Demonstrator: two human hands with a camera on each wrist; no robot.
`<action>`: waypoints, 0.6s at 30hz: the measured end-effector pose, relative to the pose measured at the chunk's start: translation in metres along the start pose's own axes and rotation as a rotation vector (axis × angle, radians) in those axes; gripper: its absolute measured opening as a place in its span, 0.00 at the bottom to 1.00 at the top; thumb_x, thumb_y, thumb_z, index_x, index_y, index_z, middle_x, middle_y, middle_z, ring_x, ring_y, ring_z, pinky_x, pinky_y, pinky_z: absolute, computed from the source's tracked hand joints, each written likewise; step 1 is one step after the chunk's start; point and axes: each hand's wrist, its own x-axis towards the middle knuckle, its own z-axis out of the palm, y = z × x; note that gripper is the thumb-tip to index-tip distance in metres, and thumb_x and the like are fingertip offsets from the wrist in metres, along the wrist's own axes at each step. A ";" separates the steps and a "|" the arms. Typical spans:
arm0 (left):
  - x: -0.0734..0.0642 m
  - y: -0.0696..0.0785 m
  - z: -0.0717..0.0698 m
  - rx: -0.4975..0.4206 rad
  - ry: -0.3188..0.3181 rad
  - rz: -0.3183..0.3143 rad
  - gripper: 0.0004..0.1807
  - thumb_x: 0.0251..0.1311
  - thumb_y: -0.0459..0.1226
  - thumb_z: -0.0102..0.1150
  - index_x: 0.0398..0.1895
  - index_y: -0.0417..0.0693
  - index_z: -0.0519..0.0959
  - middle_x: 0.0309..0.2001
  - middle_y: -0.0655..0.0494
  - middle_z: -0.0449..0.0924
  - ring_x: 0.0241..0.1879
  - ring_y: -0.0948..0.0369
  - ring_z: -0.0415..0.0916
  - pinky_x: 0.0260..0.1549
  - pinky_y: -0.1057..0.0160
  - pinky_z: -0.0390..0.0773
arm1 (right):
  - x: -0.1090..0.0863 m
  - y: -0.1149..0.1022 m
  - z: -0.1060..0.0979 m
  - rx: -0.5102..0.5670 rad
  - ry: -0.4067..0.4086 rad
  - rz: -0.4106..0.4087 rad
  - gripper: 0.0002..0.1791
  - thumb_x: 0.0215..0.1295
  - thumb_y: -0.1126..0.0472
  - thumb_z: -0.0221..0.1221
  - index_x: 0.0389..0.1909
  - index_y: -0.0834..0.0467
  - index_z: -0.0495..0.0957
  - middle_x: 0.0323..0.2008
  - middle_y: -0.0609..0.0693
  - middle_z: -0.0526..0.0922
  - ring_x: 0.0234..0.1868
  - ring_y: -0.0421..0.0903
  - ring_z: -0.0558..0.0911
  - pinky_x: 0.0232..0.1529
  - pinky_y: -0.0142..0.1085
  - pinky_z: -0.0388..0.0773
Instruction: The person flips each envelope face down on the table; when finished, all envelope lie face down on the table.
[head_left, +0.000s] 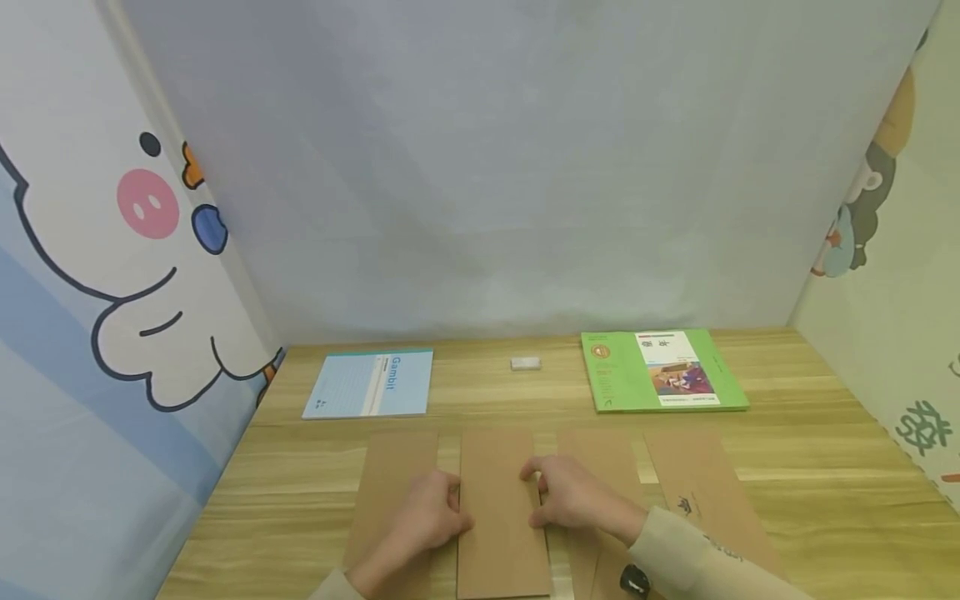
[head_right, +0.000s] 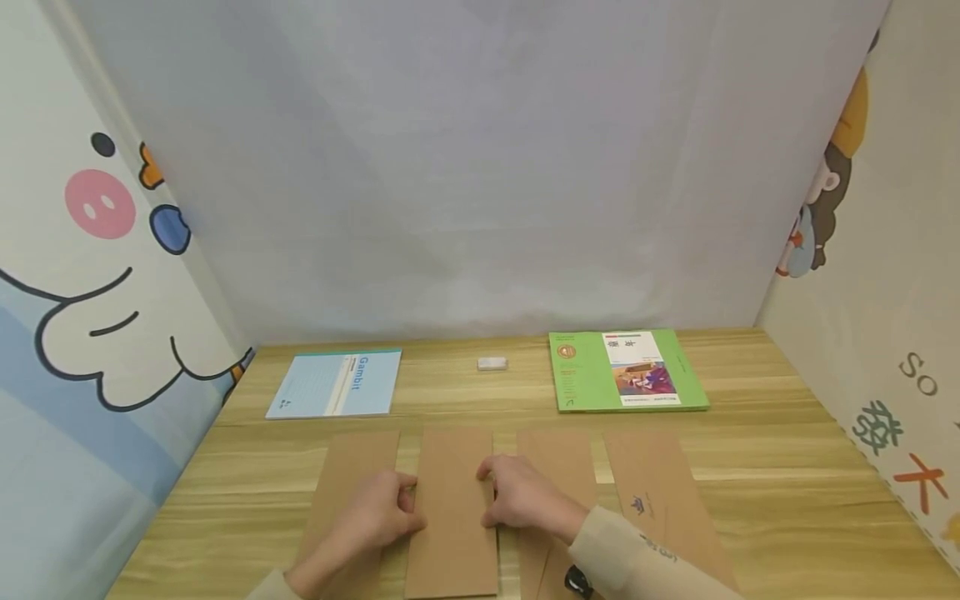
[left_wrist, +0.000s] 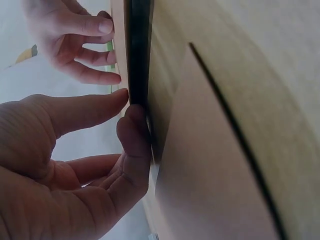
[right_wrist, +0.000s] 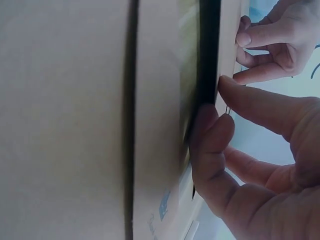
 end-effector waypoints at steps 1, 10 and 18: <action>0.000 0.000 0.001 0.009 0.004 -0.002 0.12 0.36 0.28 0.68 0.18 0.45 0.71 0.13 0.64 0.68 0.13 0.68 0.64 0.13 0.69 0.67 | 0.000 0.001 0.000 -0.005 -0.001 -0.001 0.29 0.41 0.64 0.74 0.48 0.59 0.77 0.35 0.52 0.77 0.37 0.51 0.77 0.39 0.49 0.76; -0.001 0.004 0.002 0.064 0.051 0.000 0.14 0.34 0.29 0.68 0.15 0.45 0.69 0.13 0.63 0.65 0.14 0.66 0.62 0.14 0.68 0.66 | 0.002 0.003 0.001 -0.010 0.004 -0.010 0.29 0.39 0.62 0.75 0.46 0.58 0.77 0.35 0.51 0.77 0.37 0.50 0.76 0.38 0.48 0.75; -0.002 0.002 0.002 0.039 0.047 -0.003 0.13 0.36 0.29 0.70 0.19 0.44 0.71 0.14 0.64 0.66 0.14 0.68 0.63 0.15 0.68 0.66 | 0.002 0.002 0.000 0.035 0.009 -0.008 0.28 0.38 0.64 0.75 0.45 0.60 0.77 0.34 0.52 0.76 0.36 0.51 0.75 0.39 0.49 0.75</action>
